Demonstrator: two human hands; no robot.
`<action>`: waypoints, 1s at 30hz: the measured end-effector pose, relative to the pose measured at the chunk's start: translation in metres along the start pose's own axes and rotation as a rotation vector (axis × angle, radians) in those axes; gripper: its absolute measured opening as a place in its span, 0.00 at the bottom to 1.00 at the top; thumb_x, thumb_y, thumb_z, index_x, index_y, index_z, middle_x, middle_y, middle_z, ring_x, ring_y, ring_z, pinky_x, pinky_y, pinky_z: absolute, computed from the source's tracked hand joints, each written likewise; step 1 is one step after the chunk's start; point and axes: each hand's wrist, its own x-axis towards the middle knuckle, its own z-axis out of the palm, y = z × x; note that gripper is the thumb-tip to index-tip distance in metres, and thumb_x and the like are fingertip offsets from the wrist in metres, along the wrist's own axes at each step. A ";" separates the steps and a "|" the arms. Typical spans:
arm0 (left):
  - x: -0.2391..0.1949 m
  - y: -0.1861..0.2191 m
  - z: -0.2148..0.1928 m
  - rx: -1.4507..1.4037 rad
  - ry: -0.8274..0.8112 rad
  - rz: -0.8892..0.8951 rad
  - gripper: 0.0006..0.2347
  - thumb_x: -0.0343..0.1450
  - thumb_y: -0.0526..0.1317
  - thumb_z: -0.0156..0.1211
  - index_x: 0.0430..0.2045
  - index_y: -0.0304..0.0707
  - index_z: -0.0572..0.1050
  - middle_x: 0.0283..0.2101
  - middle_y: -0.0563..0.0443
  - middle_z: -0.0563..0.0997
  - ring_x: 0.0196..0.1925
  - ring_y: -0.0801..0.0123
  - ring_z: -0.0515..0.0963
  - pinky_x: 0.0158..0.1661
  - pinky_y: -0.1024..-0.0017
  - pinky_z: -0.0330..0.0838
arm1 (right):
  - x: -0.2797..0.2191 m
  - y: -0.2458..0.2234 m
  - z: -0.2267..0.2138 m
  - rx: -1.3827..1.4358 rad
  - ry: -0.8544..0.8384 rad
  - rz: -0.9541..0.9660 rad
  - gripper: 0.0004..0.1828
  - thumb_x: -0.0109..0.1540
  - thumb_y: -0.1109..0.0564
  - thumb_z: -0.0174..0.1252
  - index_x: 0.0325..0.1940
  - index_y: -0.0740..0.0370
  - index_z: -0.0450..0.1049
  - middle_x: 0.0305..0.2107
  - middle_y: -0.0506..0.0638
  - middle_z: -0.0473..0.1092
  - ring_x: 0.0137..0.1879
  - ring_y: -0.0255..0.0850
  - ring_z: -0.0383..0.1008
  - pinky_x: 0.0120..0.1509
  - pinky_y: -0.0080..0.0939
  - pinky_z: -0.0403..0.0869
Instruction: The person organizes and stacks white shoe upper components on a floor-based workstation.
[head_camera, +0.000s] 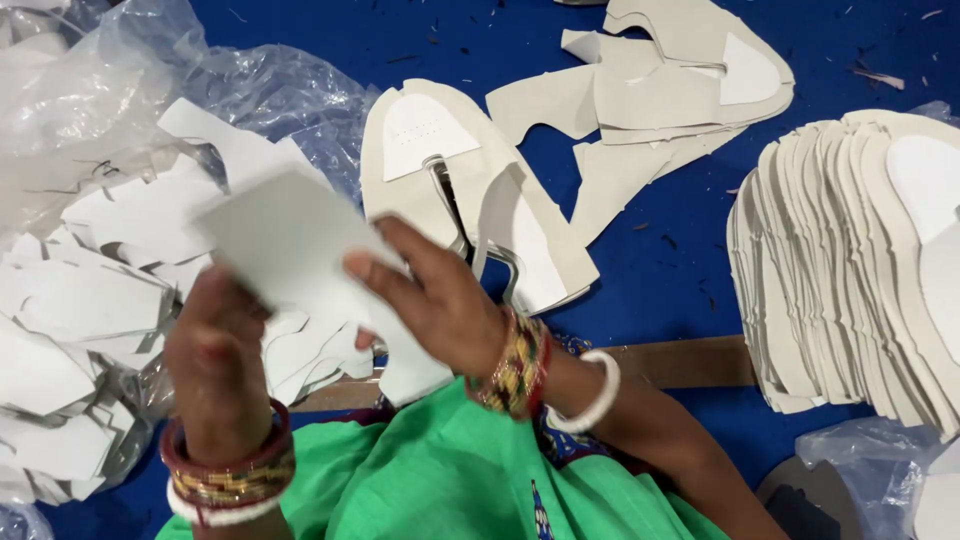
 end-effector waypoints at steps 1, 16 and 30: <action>0.021 0.008 0.012 0.102 -0.020 -0.013 0.31 0.76 0.60 0.48 0.62 0.29 0.65 0.55 0.42 0.76 0.51 0.66 0.75 0.53 0.69 0.71 | 0.017 0.015 -0.002 0.344 0.089 0.030 0.26 0.74 0.45 0.52 0.69 0.66 0.63 0.44 0.59 0.74 0.40 0.41 0.81 0.43 0.39 0.80; 0.126 -0.187 0.122 0.954 -0.504 0.072 0.23 0.71 0.46 0.62 0.63 0.57 0.69 0.72 0.47 0.60 0.75 0.44 0.49 0.68 0.43 0.42 | -0.003 0.138 -0.139 0.380 0.422 0.280 0.38 0.64 0.59 0.60 0.75 0.56 0.52 0.45 0.61 0.76 0.47 0.40 0.78 0.48 0.40 0.78; 0.130 -0.229 0.101 0.700 -0.438 0.079 0.22 0.76 0.35 0.50 0.68 0.49 0.66 0.75 0.58 0.62 0.78 0.55 0.52 0.73 0.47 0.42 | 0.003 0.125 -0.126 0.123 0.401 0.371 0.40 0.61 0.61 0.63 0.76 0.54 0.55 0.46 0.62 0.78 0.55 0.43 0.80 0.55 0.42 0.79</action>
